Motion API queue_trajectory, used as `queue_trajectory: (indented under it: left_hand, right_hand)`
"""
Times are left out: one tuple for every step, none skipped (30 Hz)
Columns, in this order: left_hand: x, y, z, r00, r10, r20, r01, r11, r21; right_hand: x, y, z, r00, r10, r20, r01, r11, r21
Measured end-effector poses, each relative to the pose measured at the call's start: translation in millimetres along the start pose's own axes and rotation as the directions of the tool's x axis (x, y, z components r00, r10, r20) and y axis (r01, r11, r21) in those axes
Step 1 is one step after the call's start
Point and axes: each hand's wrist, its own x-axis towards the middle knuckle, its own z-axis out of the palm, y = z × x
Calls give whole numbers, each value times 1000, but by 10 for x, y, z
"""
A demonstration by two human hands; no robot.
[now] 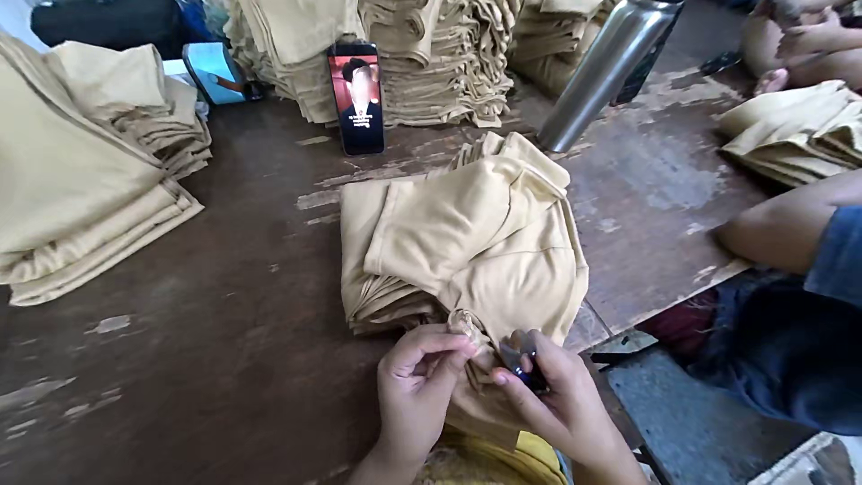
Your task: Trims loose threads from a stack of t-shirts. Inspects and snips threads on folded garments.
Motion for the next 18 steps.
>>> queue_trajectory:
  left_hand:
    - [-3,-3,4,1000,15,-5,-15,1000,2]
    - [-5,3,10,1000,19,-10,-19,1000,-3]
    - [-8,15,15,1000,16,-13,-16,1000,-7]
    - [-11,30,13,1000,8,-10,-8,1000,-7]
    - [-16,44,6,1000,-1,-2,1,1000,-5]
    - [-25,55,-4,1000,-7,11,7,1000,-4]
    - [-32,61,-14,1000,-8,27,8,1000,-8]
    - [-36,63,-22,999,-5,45,6,1000,-12]
    - [-41,64,-27,998,-2,59,3,1000,-21]
    - [-46,66,-25,998,-1,63,3,1000,-22]
    - [-49,67,-24,998,-2,64,3,1000,-16]
    - [-52,65,-24,998,-1,62,1,1000,-9]
    - [-55,58,-28,998,4,64,-4,1000,-3]
    - [-60,44,-32,997,17,69,-17,1000,5]
    - [-68,25,-33,997,33,74,-34,999,17]
    - [-77,7,-29,996,47,75,-50,998,36]
    - [-85,-15,-18,996,64,62,-67,996,53]
    - [-95,-35,-3,996,78,40,-81,994,68]
  right_hand:
    - [-11,-7,-10,1000,0,-1,0,999,-34]
    - [-21,-7,-12,1000,-3,-5,3,999,-46]
    - [-30,-3,-5,1000,-7,-19,6,999,-33]
    - [-39,1,12,999,-7,-46,8,1000,13]
    - [-41,-2,40,996,-4,-87,11,996,86]
    - [-24,-21,67,992,-6,-130,25,988,150]
    - [13,-51,90,987,-15,-163,48,979,197]
    - [62,-80,117,980,-34,-197,78,972,220]
    - [113,-104,146,972,-56,-230,108,970,220]
    - [158,-122,172,964,-74,-255,128,971,203]
    - [193,-130,195,958,-91,-271,142,974,176]
    - [215,-136,214,951,-106,-289,156,975,155]
    - [225,-146,223,946,-119,-302,166,977,135]
    - [226,-160,219,941,-136,-309,178,978,113]
    - [216,-176,211,938,-152,-311,190,977,95]
    - [203,-195,196,939,-166,-301,195,978,70]
    - [189,-216,176,944,-177,-278,196,980,38]
    - [170,-243,154,953,-181,-244,187,982,2]
